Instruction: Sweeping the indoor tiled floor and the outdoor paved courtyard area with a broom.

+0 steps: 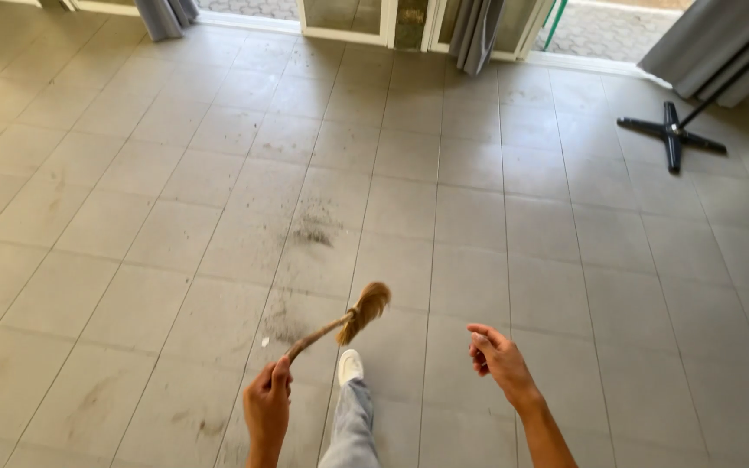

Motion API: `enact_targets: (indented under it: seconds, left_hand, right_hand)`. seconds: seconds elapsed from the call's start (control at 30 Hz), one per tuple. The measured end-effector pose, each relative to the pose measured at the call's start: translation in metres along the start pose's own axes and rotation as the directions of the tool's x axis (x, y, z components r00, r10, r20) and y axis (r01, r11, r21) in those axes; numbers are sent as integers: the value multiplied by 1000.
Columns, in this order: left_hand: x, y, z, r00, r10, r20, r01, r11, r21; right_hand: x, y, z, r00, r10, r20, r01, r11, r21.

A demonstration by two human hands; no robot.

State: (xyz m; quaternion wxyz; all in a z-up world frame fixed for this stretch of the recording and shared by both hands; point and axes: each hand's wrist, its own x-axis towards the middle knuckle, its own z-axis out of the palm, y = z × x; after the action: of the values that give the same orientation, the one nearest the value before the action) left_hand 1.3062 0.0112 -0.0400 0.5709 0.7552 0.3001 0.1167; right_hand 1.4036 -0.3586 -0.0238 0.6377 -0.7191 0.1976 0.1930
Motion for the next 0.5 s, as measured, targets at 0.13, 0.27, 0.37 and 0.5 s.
enact_targets:
  seconds: [0.13, 0.27, 0.37, 0.5]
  left_hand:
    - [122, -28, 77, 1000, 16, -13, -15, 997, 81]
    - [232, 54, 159, 991, -39, 129, -4, 950, 313]
    - [312, 100, 225, 980, 2, 199, -67, 944, 322]
    - [417, 165, 312, 977, -40, 209, 3, 985, 174]
  right_hand:
    - [132, -15, -7, 995, 23, -97, -19, 999, 48]
    - [223, -73, -22, 971, 82, -226, -62, 994, 95]
    - [285, -115, -46, 952, 79, -295, -14, 976, 217]
    - [383, -140, -91, 922, 36, -386, 78, 959, 274]
